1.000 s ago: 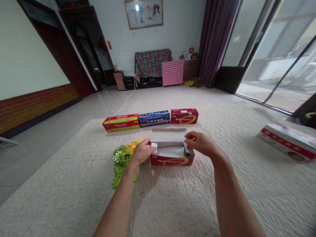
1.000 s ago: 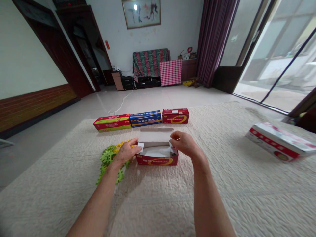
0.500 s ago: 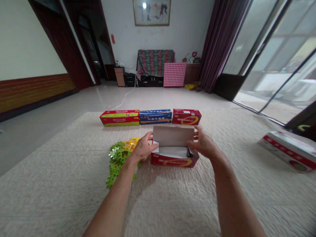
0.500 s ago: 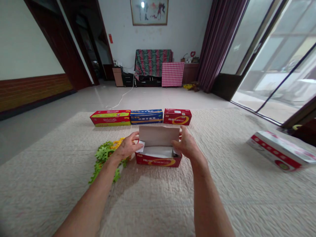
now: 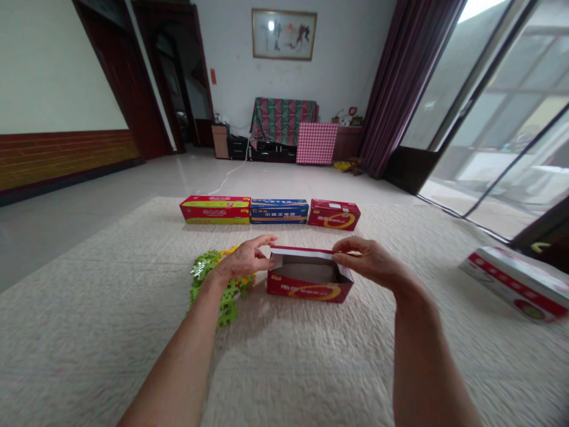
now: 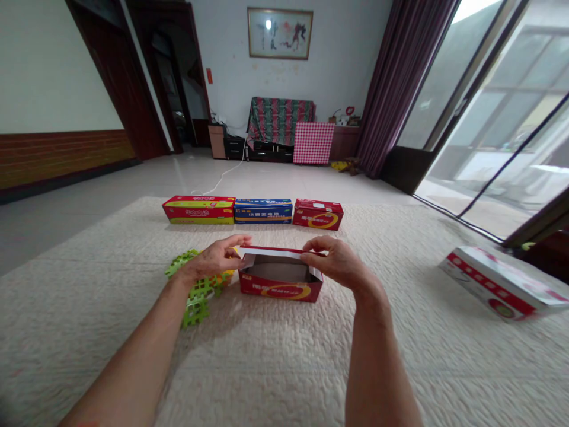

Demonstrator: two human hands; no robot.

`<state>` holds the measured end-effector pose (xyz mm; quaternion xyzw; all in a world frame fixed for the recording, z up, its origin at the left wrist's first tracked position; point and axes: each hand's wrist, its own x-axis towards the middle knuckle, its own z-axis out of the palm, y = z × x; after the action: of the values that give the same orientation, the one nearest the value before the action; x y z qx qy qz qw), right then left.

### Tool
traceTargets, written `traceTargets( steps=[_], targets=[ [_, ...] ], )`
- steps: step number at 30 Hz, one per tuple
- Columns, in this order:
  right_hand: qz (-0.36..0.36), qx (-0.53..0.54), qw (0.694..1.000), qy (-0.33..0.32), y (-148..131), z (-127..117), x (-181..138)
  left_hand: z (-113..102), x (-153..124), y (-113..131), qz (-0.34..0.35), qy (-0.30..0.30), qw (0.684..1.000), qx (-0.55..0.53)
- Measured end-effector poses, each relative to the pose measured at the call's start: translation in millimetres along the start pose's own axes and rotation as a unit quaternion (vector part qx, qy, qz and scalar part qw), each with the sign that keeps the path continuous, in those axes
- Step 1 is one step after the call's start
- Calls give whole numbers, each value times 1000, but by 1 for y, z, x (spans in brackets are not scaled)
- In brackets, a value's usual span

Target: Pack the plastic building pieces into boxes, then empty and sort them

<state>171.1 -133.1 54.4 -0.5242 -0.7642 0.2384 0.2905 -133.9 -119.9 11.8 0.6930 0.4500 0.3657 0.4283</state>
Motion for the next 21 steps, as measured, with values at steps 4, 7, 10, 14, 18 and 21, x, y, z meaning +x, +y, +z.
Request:
traceTargets(
  steps=[4,7,10,14,18,21],
  targets=[
    [4,-28,999,-20,6,6,3,-13,-7,7,-8,-51,998,-24],
    [-14,-48,998,-37,8,9,4,-11,-4,6,29,-41,999,-8],
    [-13,-72,997,-36,7,10,5,-5,2,3,60,-1,998,16],
    [10,-88,996,-32,6,11,5,-1,6,0,79,20,995,58],
    [7,-91,995,-35,6,13,6,0,7,-1,110,39,987,109],
    [8,-99,994,-35,5,13,7,2,8,-1,132,59,981,129]
  ],
)
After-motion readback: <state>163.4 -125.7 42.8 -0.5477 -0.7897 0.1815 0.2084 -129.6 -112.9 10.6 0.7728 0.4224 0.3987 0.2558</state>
